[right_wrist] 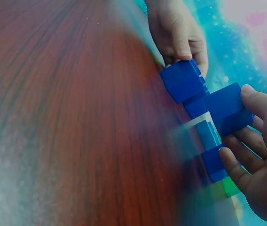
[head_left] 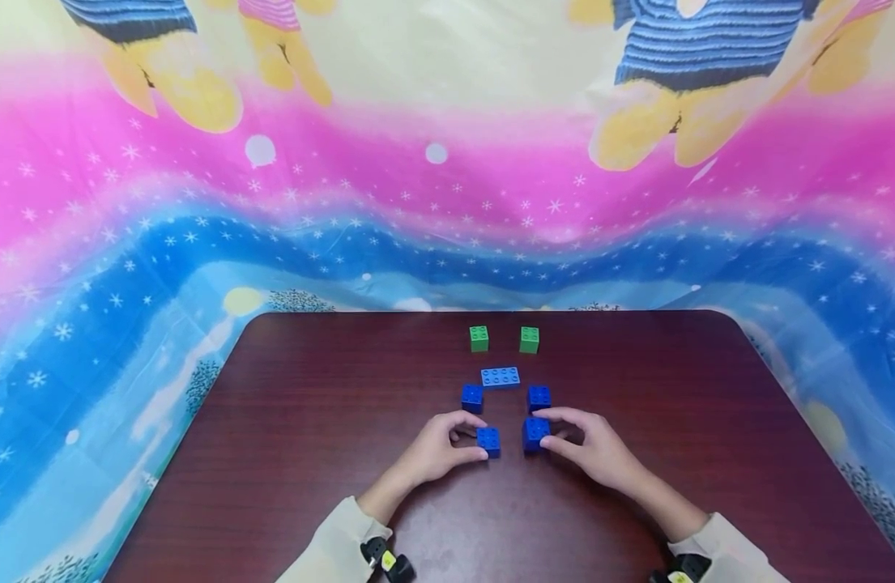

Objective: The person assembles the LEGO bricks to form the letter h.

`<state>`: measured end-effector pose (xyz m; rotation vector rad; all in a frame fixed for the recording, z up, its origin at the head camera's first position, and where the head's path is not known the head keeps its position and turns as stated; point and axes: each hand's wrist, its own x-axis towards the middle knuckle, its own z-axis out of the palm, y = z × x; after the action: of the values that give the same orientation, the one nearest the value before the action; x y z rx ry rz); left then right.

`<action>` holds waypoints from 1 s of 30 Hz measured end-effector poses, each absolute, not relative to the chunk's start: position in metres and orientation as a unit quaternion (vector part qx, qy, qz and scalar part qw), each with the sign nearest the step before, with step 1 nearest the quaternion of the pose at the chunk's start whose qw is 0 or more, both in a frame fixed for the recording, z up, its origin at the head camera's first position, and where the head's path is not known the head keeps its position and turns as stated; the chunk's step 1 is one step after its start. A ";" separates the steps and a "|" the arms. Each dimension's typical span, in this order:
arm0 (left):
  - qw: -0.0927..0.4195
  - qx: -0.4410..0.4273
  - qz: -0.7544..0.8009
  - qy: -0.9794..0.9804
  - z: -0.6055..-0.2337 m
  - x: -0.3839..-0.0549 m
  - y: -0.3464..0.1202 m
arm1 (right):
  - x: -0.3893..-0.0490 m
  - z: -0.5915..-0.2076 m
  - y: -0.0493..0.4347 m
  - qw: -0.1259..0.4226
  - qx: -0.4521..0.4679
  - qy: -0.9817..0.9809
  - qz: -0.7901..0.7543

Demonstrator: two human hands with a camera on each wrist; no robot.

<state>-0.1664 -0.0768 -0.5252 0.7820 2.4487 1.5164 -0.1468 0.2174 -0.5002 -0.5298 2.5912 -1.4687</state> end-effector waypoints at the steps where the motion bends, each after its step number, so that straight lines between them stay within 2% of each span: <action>1: 0.080 0.261 0.507 0.818 -0.525 -0.166 -0.076 | -0.147 -0.500 0.217 0.057 -0.176 0.855 -0.485; 15: 0.090 0.266 0.502 0.818 -0.526 -0.165 -0.063 | -0.145 -0.488 0.206 0.042 -0.198 0.840 -0.504; 30: 0.087 0.262 0.504 0.818 -0.527 -0.163 -0.053 | -0.143 -0.483 0.193 0.060 -0.227 0.834 -0.500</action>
<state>-0.1635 -0.0527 -0.5273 0.7796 2.4362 1.5022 -0.1432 0.1928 -0.4834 -0.6859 2.5238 -1.5147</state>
